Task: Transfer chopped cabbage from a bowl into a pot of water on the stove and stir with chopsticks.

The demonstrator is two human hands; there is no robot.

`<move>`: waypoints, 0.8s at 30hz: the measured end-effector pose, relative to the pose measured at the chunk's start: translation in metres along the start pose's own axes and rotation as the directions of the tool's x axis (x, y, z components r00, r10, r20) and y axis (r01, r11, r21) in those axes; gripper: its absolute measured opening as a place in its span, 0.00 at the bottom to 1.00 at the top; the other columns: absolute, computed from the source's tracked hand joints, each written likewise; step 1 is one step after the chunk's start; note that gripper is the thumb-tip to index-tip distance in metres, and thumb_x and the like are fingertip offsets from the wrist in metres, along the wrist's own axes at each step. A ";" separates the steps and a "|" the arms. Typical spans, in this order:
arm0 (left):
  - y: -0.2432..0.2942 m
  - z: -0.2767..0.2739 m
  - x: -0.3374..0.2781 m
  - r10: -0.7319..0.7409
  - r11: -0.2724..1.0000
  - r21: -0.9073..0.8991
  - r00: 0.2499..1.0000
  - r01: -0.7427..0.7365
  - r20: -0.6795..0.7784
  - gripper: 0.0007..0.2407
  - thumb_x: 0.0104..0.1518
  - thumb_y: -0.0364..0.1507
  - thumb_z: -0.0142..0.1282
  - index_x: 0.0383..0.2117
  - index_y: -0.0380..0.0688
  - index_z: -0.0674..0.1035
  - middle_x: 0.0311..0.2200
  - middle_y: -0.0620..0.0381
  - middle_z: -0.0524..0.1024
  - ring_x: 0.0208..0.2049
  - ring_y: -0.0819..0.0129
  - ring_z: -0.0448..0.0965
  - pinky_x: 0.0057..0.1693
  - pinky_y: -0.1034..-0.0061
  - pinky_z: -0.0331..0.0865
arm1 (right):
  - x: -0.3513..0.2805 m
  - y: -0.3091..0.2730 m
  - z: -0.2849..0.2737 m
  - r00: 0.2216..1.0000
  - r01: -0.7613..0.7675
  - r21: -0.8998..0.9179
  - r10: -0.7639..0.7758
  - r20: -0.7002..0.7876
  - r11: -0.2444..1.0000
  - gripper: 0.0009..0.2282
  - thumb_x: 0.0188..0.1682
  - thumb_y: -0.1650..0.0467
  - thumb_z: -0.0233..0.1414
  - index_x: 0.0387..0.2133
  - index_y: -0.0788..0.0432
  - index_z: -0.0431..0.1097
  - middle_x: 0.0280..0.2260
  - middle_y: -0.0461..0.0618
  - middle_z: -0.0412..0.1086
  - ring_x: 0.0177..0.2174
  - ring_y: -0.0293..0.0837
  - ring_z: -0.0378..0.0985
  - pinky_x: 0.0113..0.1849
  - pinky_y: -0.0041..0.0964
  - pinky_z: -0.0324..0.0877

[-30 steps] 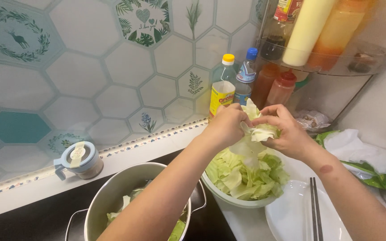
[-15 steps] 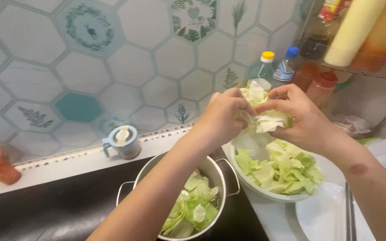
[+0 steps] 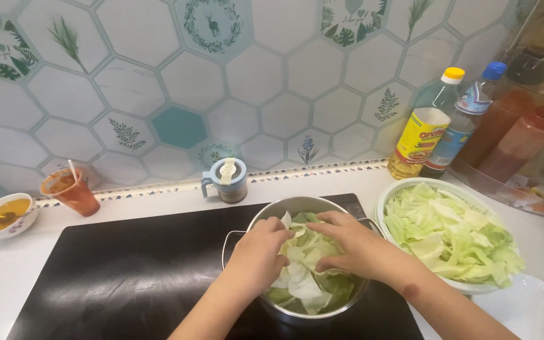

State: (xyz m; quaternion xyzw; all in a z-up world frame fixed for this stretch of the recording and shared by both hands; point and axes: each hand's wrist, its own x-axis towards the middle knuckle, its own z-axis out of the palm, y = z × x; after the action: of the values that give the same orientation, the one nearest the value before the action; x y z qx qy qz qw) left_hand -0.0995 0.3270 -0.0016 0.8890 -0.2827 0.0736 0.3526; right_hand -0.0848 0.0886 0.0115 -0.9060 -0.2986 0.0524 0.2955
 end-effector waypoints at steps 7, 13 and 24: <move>-0.045 0.058 0.014 0.013 0.912 0.403 0.986 -0.079 0.166 0.07 0.43 0.30 0.68 0.26 0.42 0.85 0.38 0.51 0.76 0.48 0.54 0.71 0.51 0.64 0.65 | 0.006 0.012 0.052 0.955 -0.237 -0.235 0.270 0.120 0.943 0.19 0.45 0.64 0.61 0.51 0.50 0.73 0.52 0.48 0.68 0.54 0.50 0.69 0.54 0.42 0.65; -0.001 0.038 0.048 0.034 0.791 0.576 0.954 -0.207 0.297 0.05 0.42 0.26 0.64 0.25 0.45 0.84 0.35 0.55 0.77 0.47 0.56 0.72 0.50 0.66 0.65 | -0.005 0.037 0.009 0.997 0.015 -0.055 -0.011 0.072 0.998 0.15 0.43 0.70 0.61 0.45 0.56 0.77 0.49 0.53 0.71 0.51 0.54 0.69 0.51 0.46 0.65; 0.131 0.162 0.175 0.188 0.950 0.196 0.947 -0.242 0.262 0.22 0.46 0.38 0.69 0.46 0.43 0.78 0.44 0.48 0.73 0.50 0.51 0.72 0.52 0.59 0.67 | -0.164 0.199 -0.103 0.573 -0.819 -0.264 0.754 -0.320 0.510 0.57 0.23 0.47 0.71 0.68 0.44 0.47 0.60 0.63 0.55 0.59 0.61 0.58 0.57 0.51 0.60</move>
State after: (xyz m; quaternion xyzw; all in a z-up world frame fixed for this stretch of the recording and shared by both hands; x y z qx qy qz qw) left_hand -0.0384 0.0622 0.0126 0.8891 -0.4088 0.0355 0.2026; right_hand -0.0890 -0.1858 -0.0299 -0.9816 0.1677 0.0468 0.0791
